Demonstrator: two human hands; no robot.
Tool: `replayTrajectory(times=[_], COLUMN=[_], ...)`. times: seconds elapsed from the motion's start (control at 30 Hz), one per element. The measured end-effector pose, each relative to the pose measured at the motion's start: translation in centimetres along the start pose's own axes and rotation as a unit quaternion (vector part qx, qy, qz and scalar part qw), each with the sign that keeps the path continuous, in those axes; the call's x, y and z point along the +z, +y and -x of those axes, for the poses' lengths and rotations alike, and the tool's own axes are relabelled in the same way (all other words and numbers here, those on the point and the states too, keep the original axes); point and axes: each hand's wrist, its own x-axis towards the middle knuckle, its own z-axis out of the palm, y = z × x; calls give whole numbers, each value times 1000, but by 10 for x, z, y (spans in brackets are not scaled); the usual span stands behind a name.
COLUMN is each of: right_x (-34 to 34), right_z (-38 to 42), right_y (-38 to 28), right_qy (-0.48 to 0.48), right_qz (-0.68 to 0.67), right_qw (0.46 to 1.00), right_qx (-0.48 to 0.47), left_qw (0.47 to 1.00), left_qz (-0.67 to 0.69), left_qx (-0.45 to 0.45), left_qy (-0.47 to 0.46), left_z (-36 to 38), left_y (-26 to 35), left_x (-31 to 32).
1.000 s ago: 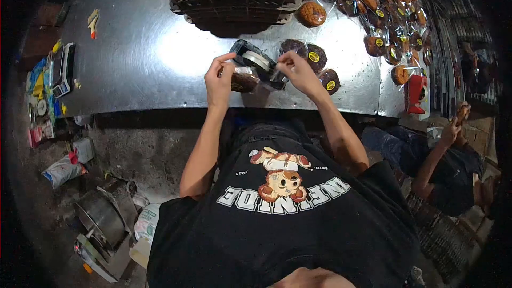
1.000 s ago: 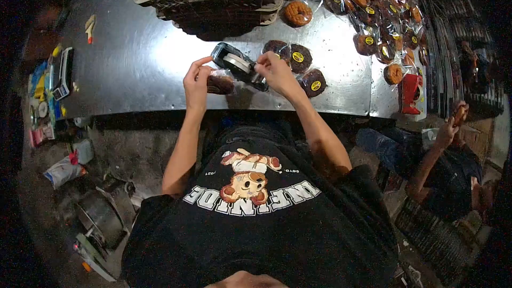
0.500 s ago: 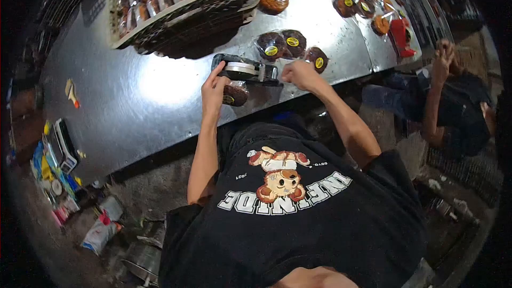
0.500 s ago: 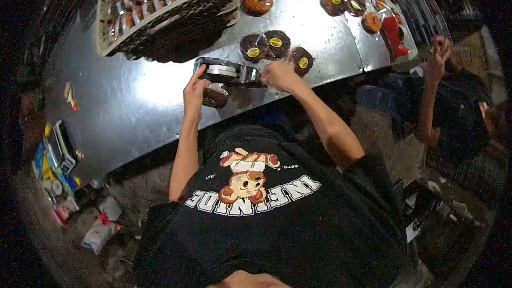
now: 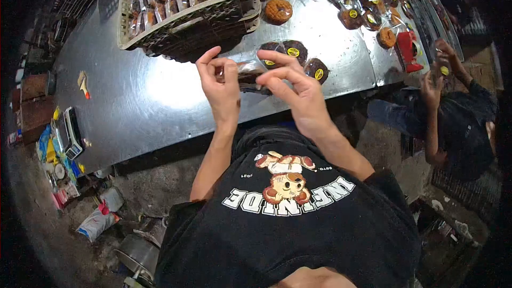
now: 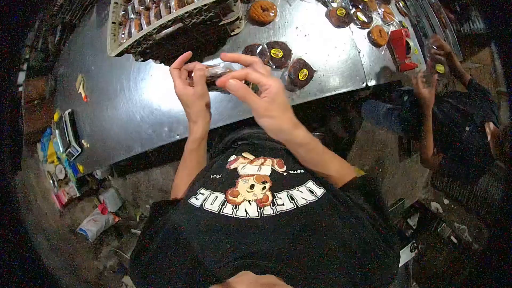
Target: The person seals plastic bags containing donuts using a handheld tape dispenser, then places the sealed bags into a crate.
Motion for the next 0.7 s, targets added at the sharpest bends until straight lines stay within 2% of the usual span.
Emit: replayTrajectory(times=[0.1,0.2,0.3,0.37,0.43,0.53,0.67,0.7], right_x=[3,-5,-19,-30,-54,-80,-118,-127], right_z=[-11,-13,-11,-13,-12,-1,7,7], right_y=[15,10,21,25,28,20,22,23], right_qy=[87,116,145,131,69,-9,-94,-112], right_qz=[-43,-81,-48,17,141,346,353,402], right_qw=[994,987,982,988,988,933,923,898], right_qx=[44,77,108,81,-7,-101,-120,-142], left_qw=[999,998,999,999,999,999,996,996], left_qz=[15,46,17,10,0,-3,11,-6], left_qx=[30,32,42,35,24,28,-48,-52], left_qy=[-9,-18,-24,-31,-41,-31,-69,-71], left_z=[16,27,33,37,41,40,44,43], left_y=[13,18,16,17,14,13,-4,-11], left_x=[31,49,58,63,70,82,101,105])
